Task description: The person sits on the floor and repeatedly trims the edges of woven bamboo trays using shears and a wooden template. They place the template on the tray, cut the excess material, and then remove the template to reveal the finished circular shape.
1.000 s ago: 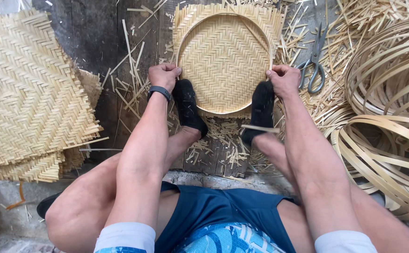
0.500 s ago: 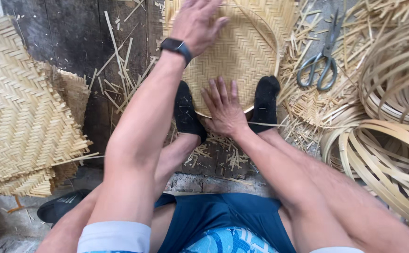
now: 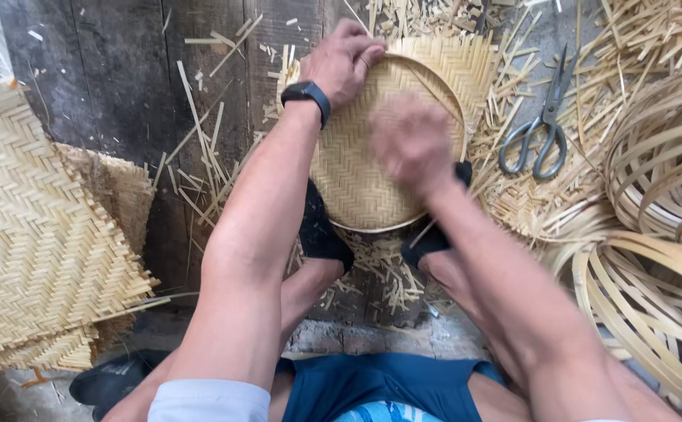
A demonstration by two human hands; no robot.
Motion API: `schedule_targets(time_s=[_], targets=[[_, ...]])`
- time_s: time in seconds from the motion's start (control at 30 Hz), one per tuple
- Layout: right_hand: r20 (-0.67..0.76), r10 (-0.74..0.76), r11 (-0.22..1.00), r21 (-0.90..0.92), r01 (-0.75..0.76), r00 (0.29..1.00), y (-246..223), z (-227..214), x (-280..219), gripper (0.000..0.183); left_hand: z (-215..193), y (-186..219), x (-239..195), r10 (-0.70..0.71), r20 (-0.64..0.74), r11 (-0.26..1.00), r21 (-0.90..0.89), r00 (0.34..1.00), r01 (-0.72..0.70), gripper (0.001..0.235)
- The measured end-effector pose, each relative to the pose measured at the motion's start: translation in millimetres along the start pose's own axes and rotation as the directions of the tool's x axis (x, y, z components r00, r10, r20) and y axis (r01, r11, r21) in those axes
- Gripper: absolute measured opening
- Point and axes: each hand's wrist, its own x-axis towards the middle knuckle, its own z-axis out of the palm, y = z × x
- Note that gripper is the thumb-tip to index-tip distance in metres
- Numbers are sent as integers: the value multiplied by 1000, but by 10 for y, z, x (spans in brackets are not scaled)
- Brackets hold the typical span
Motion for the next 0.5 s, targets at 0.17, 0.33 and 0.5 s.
schedule_targets(time_s=[0.17, 0.33, 0.5], targets=[[362, 382, 834, 262, -486, 851, 951, 217, 559, 31, -101, 83, 83, -84, 76, 995, 57, 994, 80, 38], [428, 451, 613, 490, -620, 783, 934, 197, 683, 30, 25, -108, 133, -280, 179, 956, -42, 943, 292, 41], [-209, 349, 935, 149, -323, 914, 846, -76, 464, 55, 151, -331, 453, -215, 295, 917, -266, 931, 297, 45]])
